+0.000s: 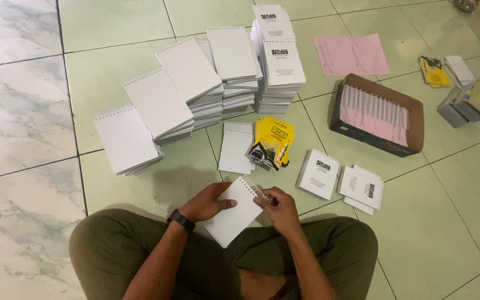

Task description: The person sits on the floor and assembles spiral-bound notebooks by inserting a metal coil into the holes of a stack of paper. They then place a yellow cover sheet on top of the assembled pages and add a white back cover, stacking the finished notebooks to the side.

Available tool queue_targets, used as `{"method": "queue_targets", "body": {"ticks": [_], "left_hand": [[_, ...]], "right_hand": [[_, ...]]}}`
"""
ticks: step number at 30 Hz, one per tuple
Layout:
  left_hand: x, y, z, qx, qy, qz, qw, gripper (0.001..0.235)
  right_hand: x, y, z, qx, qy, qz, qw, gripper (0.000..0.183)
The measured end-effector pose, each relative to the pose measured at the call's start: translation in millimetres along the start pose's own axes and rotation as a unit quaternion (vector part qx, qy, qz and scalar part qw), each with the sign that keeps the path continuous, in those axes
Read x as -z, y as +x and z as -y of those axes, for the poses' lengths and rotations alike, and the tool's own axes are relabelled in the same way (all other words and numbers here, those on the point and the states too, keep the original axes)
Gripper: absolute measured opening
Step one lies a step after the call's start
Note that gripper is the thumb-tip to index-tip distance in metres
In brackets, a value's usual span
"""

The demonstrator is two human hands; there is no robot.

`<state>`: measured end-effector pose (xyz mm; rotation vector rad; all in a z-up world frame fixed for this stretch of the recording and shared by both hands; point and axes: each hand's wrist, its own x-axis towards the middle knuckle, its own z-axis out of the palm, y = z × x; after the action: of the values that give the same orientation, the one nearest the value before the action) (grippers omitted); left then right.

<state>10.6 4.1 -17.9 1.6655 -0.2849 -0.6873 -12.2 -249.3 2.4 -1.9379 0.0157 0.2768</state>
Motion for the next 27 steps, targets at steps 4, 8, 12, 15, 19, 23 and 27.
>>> {"method": "queue_targets", "body": {"ticks": [4,8,12,15,19,23,27], "left_hand": [[1.1,-20.6,-38.1,0.004,-0.018,0.001,1.0,0.044],[-3.1,-16.7,-33.8,-0.004,-0.026,0.014,1.0,0.039],[-11.0,-2.1,2.0,0.001,-0.008,0.04,0.999,0.037],[-9.2,-8.0,-5.5,0.015,-0.037,0.048,0.998,0.041],[-10.5,-13.5,-23.6,0.02,-0.036,0.036,0.999,0.053],[-13.5,-15.8,-32.6,0.033,-0.011,0.056,0.998,0.053],[-12.8,-10.8,-17.9,0.037,-0.014,0.07,0.997,0.052]], "right_hand": [[-5.7,-4.5,5.7,0.01,0.009,0.003,1.0,0.022],[-4.9,1.1,-25.3,0.01,-0.007,0.013,1.0,0.021],[-10.0,11.6,-32.9,0.023,-0.006,0.021,1.0,0.019],[-9.6,3.4,-7.3,0.018,0.007,0.006,1.0,0.016],[-9.8,2.3,17.2,0.015,0.002,0.013,1.0,0.018],[-13.4,6.9,-0.4,0.016,0.006,0.0,1.0,0.019],[-11.1,4.6,20.6,0.007,0.013,0.019,1.0,0.016]]}}
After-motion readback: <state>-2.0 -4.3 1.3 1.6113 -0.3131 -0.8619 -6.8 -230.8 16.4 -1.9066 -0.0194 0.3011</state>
